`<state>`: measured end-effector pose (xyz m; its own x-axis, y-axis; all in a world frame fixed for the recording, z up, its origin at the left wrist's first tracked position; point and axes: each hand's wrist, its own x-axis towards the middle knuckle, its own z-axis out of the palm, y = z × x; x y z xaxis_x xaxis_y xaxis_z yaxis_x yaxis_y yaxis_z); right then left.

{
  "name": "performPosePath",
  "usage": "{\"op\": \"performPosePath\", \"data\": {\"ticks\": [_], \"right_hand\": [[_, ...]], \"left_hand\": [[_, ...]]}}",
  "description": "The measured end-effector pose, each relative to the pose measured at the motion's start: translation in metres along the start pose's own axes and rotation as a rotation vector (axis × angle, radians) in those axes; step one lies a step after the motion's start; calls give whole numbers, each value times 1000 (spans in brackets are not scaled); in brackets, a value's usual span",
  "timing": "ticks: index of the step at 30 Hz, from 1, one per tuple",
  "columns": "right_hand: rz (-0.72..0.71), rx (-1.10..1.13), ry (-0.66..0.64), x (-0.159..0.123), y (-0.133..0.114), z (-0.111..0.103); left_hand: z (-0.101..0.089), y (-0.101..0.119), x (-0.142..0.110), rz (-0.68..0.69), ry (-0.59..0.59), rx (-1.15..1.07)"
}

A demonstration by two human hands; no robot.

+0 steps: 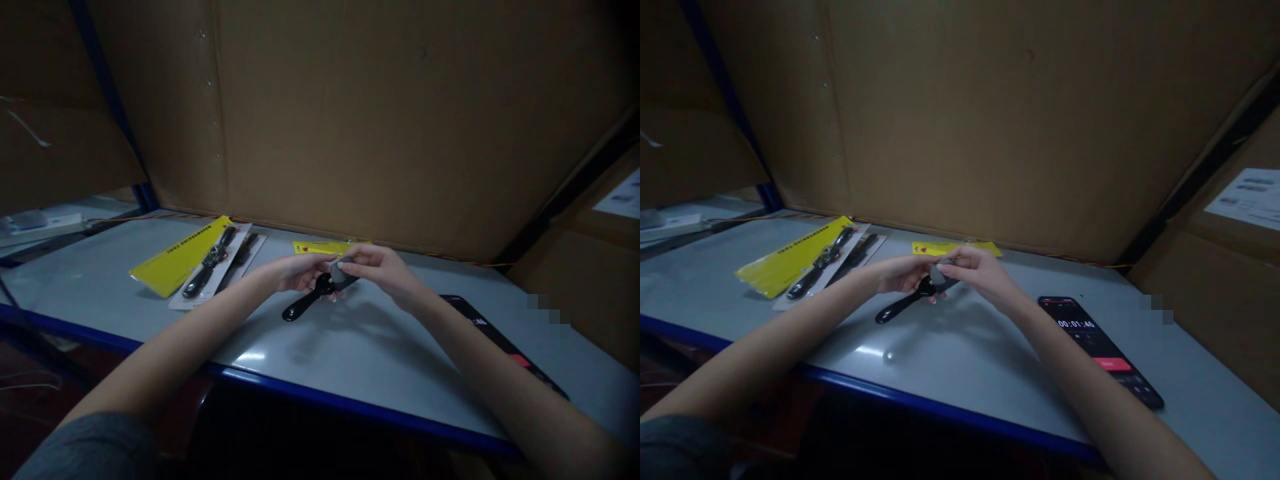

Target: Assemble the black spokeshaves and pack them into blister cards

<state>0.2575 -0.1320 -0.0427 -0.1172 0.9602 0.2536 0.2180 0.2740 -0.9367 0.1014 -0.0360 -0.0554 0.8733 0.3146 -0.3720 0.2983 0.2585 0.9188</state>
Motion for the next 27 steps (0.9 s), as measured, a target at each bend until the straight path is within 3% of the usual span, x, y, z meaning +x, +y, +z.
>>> {"op": "performPosePath", "data": {"ticks": [7,12,16,22,27], "right_hand": [[10,-47,-79,-2,7,17],[38,-126,-58,-4,9,22],[3,-244,-22,-4,9,21],[132,-88,-85,-6,13,18],[42,-173,-100,-5,11,15]], "left_hand": [[10,-13,-6,-126,-164,-64],[12,-14,-10,-77,-261,-91],[15,-13,-12,-60,-228,-91],[18,-13,-14,-63,-217,-101],[21,-12,-16,-30,-159,-112]]}}
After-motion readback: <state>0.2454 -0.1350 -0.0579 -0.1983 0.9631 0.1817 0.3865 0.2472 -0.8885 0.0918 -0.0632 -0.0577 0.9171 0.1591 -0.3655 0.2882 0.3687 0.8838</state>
